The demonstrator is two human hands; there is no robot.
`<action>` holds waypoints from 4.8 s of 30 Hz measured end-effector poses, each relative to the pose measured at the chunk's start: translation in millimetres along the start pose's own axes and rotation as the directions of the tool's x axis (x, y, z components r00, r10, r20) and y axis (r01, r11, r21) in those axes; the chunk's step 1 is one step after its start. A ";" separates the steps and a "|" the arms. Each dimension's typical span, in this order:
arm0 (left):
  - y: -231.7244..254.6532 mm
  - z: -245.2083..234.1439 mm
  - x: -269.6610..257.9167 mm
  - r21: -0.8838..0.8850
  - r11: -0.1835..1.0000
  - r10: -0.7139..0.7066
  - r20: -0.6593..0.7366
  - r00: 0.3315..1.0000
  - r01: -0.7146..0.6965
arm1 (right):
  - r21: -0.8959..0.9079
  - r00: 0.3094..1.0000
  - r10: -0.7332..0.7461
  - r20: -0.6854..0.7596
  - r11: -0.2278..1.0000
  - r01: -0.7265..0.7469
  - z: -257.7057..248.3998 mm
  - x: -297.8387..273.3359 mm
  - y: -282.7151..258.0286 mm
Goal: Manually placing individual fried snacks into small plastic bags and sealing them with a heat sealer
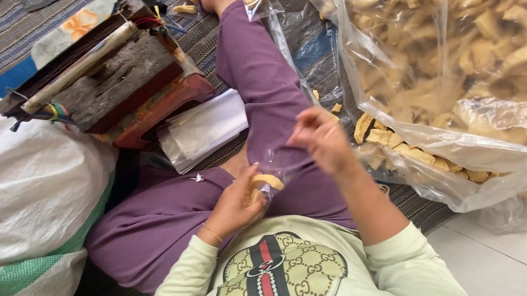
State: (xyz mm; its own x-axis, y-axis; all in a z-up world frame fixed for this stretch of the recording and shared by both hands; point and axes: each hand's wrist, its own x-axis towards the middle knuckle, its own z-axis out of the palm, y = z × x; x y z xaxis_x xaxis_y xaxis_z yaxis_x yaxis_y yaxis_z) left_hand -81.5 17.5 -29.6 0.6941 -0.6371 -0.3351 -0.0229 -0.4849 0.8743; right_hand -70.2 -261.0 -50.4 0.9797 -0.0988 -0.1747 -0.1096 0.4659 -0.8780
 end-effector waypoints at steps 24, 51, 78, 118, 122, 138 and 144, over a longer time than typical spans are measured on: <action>-24.5 5.1 8.9 -0.487 0.871 0.000 0.132 0.991 0.065 | -0.993 0.987 -0.136 -0.091 -0.062 -0.100 -164.9 78.5 92.5; 28.6 -39.7 24.8 -0.199 0.903 0.260 -0.456 0.851 -0.382 | -0.632 0.745 -0.361 0.561 0.395 0.667 61.1 23.8 -139.3; 80.8 -50.1 7.3 -0.128 0.745 0.341 -0.771 0.538 -0.655 | 0.142 0.930 -0.258 0.261 0.963 0.228 103.5 6.4 -44.8; 14.7 -194.4 24.6 -0.112 0.926 0.106 -0.839 0.534 -0.360 | -0.082 0.978 -0.059 0.200 0.994 0.077 226.3 137.9 -21.9; -0.1 -209.7 69.5 -0.541 0.719 -0.334 -0.819 0.466 -0.436 | 0.033 0.994 0.049 0.098 0.998 -0.052 244.2 191.1 24.5; -51.6 -225.8 118.1 -0.729 0.327 -0.638 -0.640 0.429 -0.602 | -0.035 0.979 -0.012 -0.203 0.999 0.004 245.8 233.3 68.8; -49.2 -225.3 114.6 -0.716 0.314 -0.620 -0.652 0.437 -0.623 | -0.026 0.979 -0.002 -0.202 1.000 -0.004 245.1 233.8 68.6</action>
State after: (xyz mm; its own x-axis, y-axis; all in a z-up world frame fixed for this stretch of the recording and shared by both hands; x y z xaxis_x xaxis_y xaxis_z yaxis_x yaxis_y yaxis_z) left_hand 161.2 103.3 -31.9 0.7864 0.4128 -0.4595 0.0753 0.6742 0.7347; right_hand 192.6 -36.6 -42.2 0.9255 -0.2756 -0.2597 -0.1174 0.4431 -0.8887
